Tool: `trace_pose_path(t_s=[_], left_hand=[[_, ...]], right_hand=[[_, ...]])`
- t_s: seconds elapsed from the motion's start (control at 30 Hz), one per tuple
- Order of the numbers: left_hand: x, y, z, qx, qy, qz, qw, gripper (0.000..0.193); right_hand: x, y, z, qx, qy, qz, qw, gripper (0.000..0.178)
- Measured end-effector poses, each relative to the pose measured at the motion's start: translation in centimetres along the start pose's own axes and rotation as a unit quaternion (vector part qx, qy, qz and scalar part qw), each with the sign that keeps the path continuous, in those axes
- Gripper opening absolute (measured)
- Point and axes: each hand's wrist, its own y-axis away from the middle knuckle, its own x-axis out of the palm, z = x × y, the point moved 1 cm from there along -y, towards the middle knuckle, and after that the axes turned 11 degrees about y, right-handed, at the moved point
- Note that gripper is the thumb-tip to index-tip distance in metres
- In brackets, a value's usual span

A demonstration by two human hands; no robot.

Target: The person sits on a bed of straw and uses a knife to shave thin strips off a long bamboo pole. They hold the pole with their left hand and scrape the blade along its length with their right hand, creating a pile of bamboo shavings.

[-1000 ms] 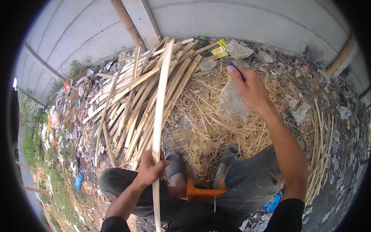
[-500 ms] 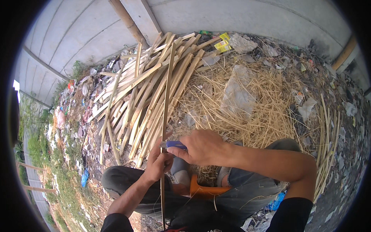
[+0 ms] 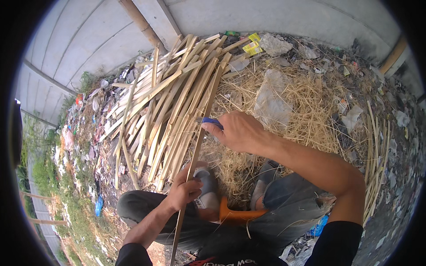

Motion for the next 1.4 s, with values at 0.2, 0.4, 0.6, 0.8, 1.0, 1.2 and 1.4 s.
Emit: trace_pose_path(t_s=[0.2, 0.4, 0.6, 0.8, 1.0, 1.2, 1.4], left_hand=[[-1.6, -0.3, 1.1, -0.024, -0.036, -0.010, 0.999, 0.057], [-1.2, 0.1, 0.3, -0.016, -0.073, 0.010, 0.997, 0.057], [-2.0, 0.0, 1.6, 0.040, -0.165, -0.006, 0.985, 0.056], [-1.9, -0.8, 1.2, 0.051, -0.154, 0.002, 0.987, 0.055], [-1.9, 0.1, 1.3, 0.036, -0.207, 0.014, 0.978, 0.059], [-0.9, 0.4, 0.7, 0.019, -0.141, 0.019, 0.990, 0.055], [-2.0, -0.6, 0.5, 0.001, -0.150, 0.025, 0.988, 0.057]], right_hand=[[1.6, 1.3, 0.7, -0.030, -0.006, -0.004, 1.000, 0.075], [1.0, 0.7, -1.0, -0.019, -0.004, -0.030, 0.999, 0.077], [0.5, -0.9, -3.3, 0.044, 0.015, 0.010, 0.999, 0.077], [1.8, 1.2, -1.2, -0.023, 0.017, 0.018, 0.999, 0.077], [-0.9, -2.0, -6.5, 0.106, -0.002, -0.034, 0.994, 0.076], [-10.6, -0.9, -18.2, 0.257, 0.015, -0.268, 0.929, 0.075], [-7.6, 1.9, -8.2, 0.064, -0.005, -0.273, 0.960, 0.051]])
